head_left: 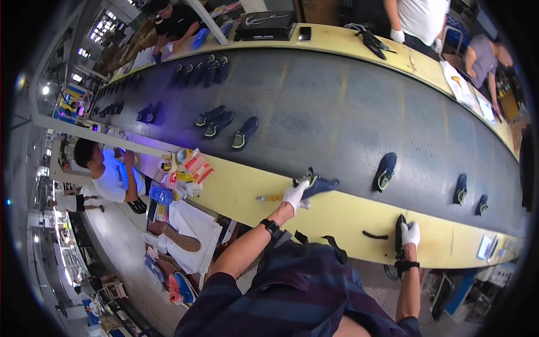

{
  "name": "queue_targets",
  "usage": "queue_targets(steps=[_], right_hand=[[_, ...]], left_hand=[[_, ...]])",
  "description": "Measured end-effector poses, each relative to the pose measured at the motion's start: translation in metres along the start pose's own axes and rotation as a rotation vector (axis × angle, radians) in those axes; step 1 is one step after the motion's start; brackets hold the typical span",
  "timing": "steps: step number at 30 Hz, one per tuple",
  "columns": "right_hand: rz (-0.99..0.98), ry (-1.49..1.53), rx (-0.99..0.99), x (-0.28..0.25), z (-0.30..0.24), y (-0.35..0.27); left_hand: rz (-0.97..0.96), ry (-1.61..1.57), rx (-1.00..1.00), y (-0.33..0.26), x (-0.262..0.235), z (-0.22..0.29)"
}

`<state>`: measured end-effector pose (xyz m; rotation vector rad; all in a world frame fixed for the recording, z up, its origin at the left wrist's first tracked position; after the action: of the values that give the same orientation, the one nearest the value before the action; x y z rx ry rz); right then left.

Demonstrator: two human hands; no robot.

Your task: Inspecting and handling shoes on a factory conveyor belt.

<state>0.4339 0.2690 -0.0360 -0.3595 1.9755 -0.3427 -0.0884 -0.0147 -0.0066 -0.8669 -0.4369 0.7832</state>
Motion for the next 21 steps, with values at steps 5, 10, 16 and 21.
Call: queue_targets(steps=[5,10,16,21], right_hand=[[0.288,-0.027,-0.299,-0.012,-0.094,0.007],[0.118,0.085,-0.172,0.053,-0.131,0.099],[-0.258,0.4,0.005,0.159,-0.215,0.149],[-0.092,0.363,-0.025,0.172,-0.163,0.197]], left_hand=[[0.239,0.126,0.391,0.073,-0.067,0.102],[0.462,0.703,0.405,0.145,-0.091,0.114],[0.494,0.728,0.415,0.078,-0.092,0.057],[0.087,0.865,0.252,0.036,-0.021,-0.013]])
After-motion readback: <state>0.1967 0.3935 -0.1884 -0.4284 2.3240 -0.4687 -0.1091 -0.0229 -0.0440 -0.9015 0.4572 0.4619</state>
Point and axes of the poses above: each hand's wrist, its own y-axis towards the middle knuckle, its own x-axis out of the palm, z = x × y, the point moved 6 cm from there along y, towards the middle knuckle, and after that the axes turned 10 degrees about y, right-handed, at the moved point
